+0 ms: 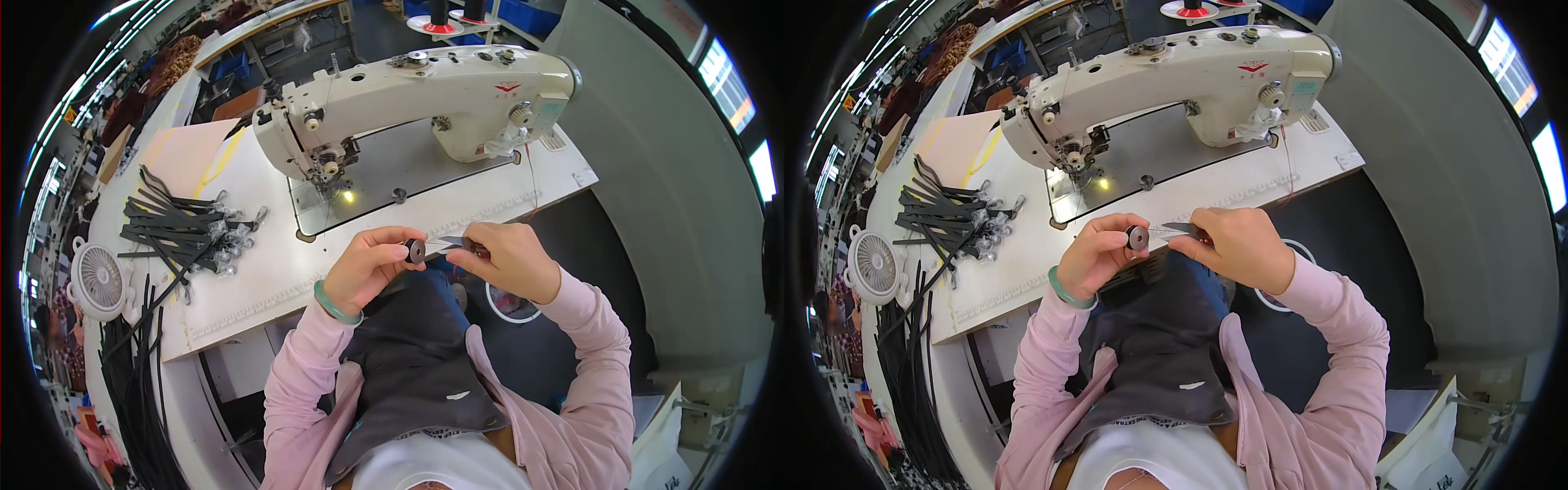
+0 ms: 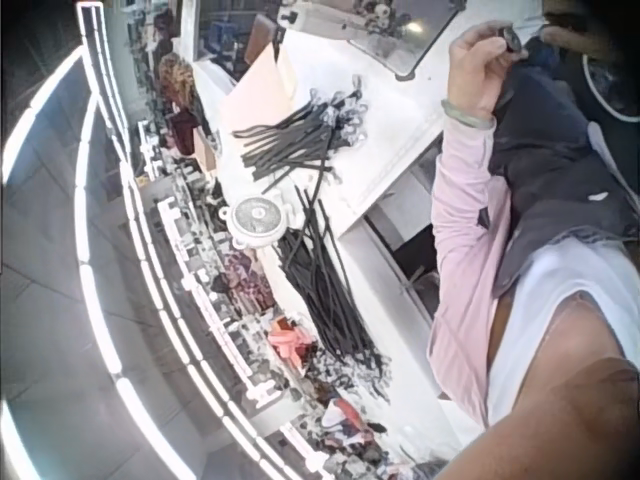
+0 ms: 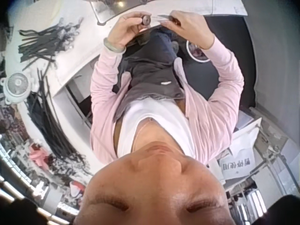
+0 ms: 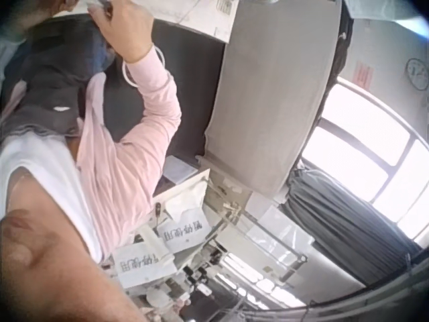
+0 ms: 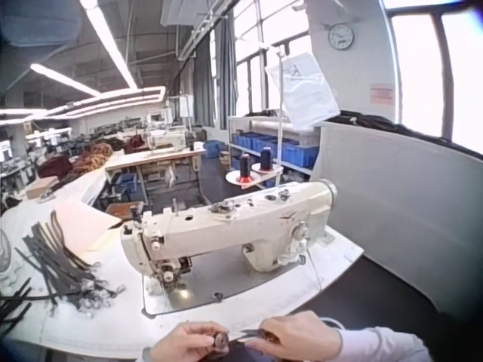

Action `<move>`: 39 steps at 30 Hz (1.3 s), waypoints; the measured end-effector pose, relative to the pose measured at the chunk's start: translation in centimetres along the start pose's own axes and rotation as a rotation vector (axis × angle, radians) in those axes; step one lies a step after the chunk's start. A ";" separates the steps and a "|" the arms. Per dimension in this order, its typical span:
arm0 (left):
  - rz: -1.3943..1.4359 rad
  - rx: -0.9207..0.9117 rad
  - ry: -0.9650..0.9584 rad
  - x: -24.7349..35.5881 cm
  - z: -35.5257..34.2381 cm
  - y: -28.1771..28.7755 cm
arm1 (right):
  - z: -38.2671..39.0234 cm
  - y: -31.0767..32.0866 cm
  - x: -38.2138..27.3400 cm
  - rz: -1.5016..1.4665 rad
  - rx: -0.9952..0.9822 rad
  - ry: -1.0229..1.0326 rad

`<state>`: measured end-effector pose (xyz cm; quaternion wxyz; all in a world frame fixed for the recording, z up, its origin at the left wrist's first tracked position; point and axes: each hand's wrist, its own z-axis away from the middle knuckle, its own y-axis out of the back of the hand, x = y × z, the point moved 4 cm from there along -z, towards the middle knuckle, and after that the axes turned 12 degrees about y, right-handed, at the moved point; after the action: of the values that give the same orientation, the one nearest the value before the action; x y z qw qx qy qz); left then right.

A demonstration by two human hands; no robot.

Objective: The person threads a sewing machine and sews multiple black fabric straps one by one. They guide each strap through the machine, stitch along its length, and then place the finished piece aside before picking up the next strap from a pile on the table.

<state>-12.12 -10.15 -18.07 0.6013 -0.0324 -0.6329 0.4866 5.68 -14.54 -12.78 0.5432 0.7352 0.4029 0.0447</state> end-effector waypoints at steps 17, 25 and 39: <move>0.123 -0.123 0.246 -7.1 -1.2 -1.8 | 4.7 -1.3 0.0 -0.537 0.036 -0.038; 0.232 -0.032 0.251 -10.1 -0.7 1.1 | 4.6 -7.7 2.3 -1.090 -0.092 -0.269; -0.952 0.417 -0.103 -4.0 -3.2 5.8 | 4.2 -12.7 5.3 -1.613 0.431 -0.642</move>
<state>-11.66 -7.74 -25.39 0.7177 0.4034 -0.4960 0.2760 4.40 -13.30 -27.06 0.3462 0.2917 0.6254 -0.6355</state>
